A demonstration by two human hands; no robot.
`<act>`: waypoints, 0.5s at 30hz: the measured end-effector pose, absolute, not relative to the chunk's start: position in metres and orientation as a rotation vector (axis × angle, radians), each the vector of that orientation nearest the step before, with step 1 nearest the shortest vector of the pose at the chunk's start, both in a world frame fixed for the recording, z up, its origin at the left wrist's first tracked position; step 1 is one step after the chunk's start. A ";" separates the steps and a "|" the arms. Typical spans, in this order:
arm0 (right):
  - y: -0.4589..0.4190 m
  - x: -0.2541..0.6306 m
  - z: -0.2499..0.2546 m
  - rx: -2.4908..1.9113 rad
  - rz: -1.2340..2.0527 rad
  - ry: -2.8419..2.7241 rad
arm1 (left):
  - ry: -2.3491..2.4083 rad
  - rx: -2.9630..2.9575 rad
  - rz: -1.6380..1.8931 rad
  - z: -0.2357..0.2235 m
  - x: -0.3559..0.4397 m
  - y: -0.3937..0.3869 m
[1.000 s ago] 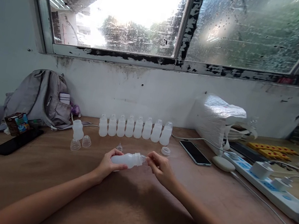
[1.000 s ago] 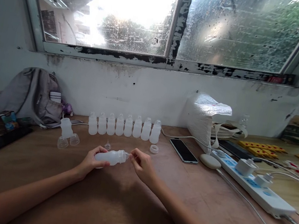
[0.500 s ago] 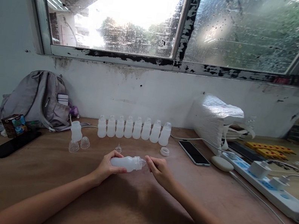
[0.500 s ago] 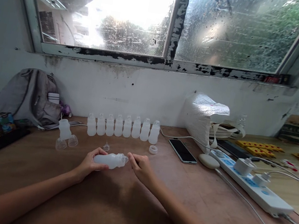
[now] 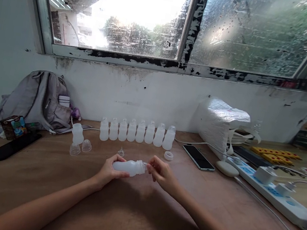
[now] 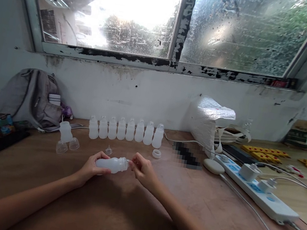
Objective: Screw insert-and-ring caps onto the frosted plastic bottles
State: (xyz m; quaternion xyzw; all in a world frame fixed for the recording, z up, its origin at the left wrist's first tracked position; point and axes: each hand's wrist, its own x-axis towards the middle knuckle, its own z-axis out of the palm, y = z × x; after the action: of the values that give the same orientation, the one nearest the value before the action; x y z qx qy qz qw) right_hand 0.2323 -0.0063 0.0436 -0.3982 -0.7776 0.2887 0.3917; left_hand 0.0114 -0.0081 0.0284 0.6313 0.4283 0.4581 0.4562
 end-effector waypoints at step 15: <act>-0.003 0.233 0.039 -0.939 0.830 -1.880 | 1.024 1.529 1.124 0.030 0.010 -0.010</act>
State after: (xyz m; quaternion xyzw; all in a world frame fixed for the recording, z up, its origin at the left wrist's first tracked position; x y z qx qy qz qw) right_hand 0.2335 -0.0029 0.0390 -0.3757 -0.7526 0.3321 0.4268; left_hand 0.0100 -0.0097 0.0300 0.6246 0.4185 0.4593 0.4731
